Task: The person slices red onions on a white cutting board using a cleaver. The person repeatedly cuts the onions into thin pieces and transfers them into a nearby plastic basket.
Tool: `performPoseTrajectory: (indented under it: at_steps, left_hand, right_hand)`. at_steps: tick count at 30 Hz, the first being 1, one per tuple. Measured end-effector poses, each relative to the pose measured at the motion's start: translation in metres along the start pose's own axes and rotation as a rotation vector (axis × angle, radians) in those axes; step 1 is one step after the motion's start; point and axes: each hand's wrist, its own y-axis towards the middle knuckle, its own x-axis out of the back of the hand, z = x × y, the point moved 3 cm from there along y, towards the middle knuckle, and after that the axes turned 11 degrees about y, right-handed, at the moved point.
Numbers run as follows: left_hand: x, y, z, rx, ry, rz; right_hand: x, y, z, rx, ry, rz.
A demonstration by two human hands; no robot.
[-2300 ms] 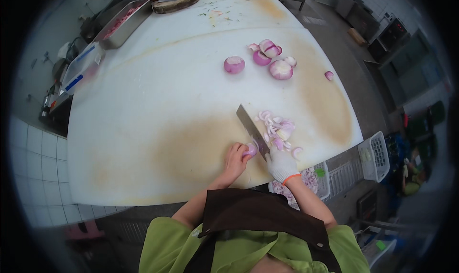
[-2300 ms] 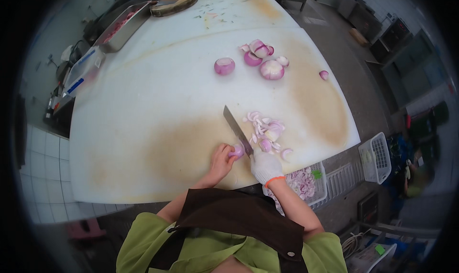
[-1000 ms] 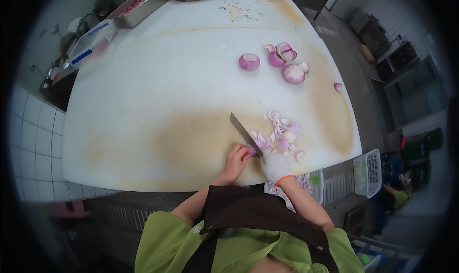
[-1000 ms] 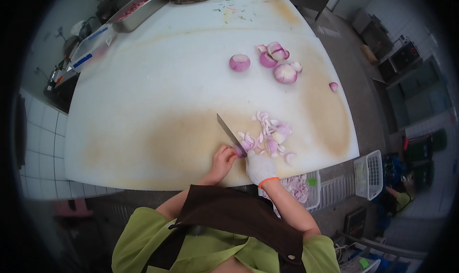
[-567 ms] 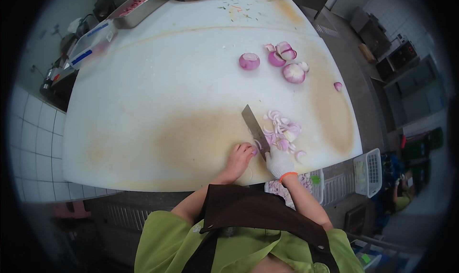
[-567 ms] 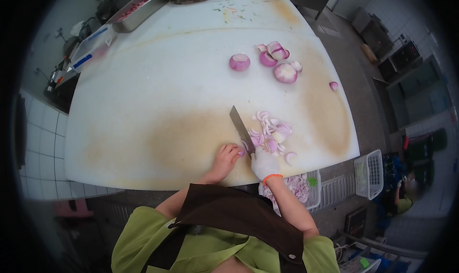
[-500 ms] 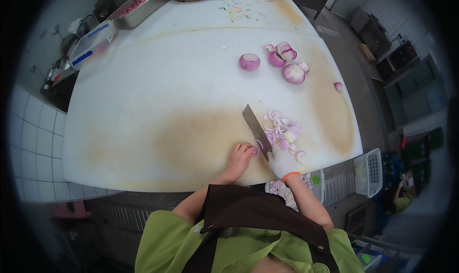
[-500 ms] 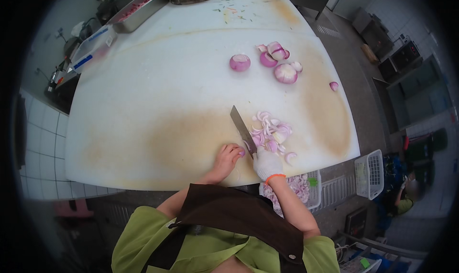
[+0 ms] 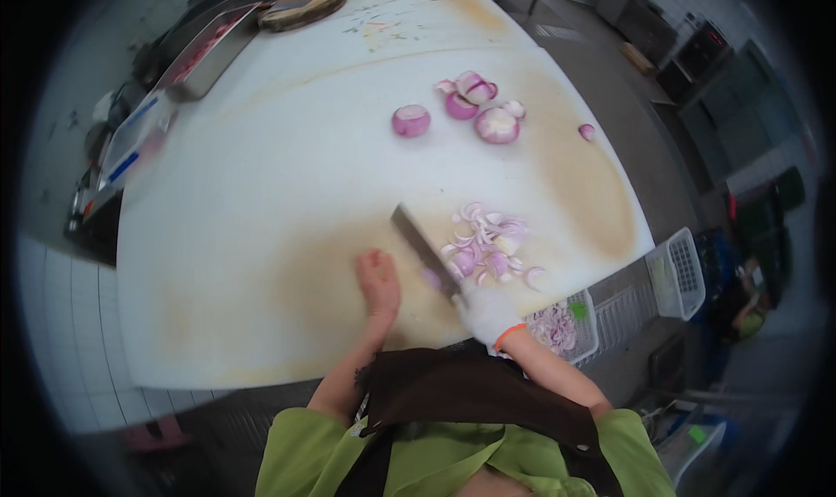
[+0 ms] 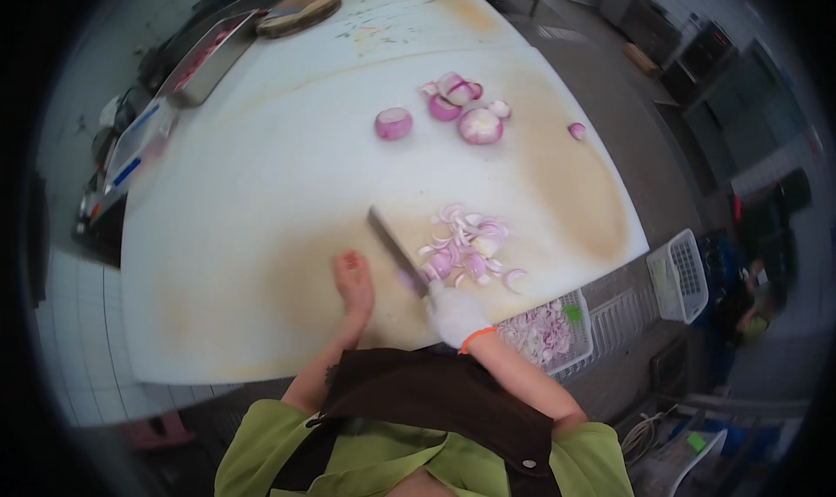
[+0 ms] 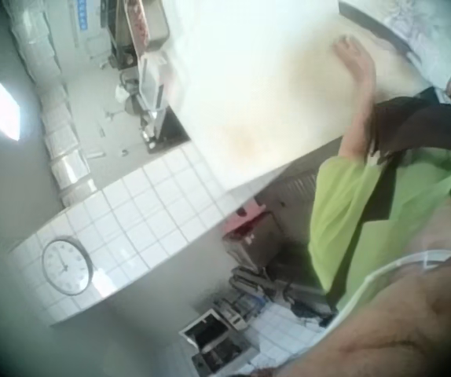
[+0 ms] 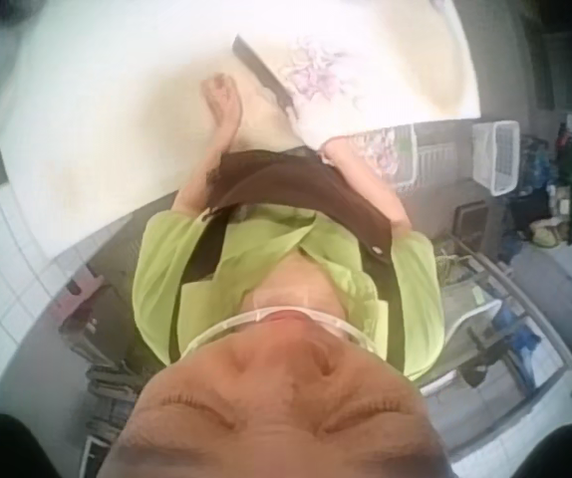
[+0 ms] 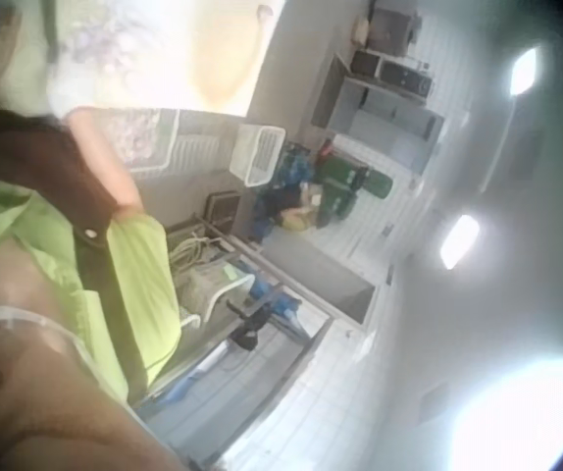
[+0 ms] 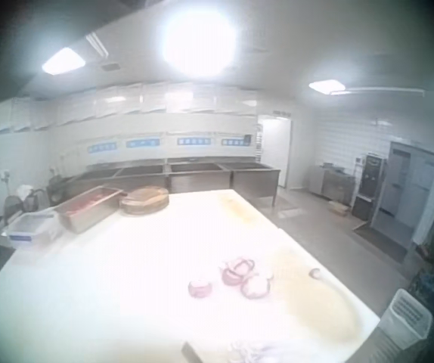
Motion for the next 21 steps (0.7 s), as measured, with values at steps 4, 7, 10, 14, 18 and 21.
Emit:
performPoseTrajectory:
  at_steps: [4,7,10,14,18,21]
  left_hand:
    - [-0.032,0.034,0.017,-0.042,-0.004,-0.010]
    - [-0.076,0.047,-0.017,-0.317,-0.098,0.253]
    - [-0.138,0.052,-0.067,-0.412,-0.331,0.552]
    - [-0.200,0.029,-0.130,-0.599,-0.409,0.991]
    - [-0.239,-0.026,-0.180,-0.681,-0.489,1.223]
    - [-0.264,-0.075,-0.203,-0.743,-0.438,1.313]
  right_hand:
    - [-0.033,0.004,-0.005,-0.013,0.116,0.103]
    - [-0.023,0.004,-0.022,-0.166,0.200,0.043]
    - [-0.005,-0.011,-0.042,-0.290,0.267,-0.089]
    - [-0.004,-0.043,-0.080,-0.441,0.273,-0.204]
    - [-0.001,-0.083,-0.108,-0.578,0.328,-0.345]
    - [0.002,-0.119,-0.127,-0.643,0.356,-0.433]
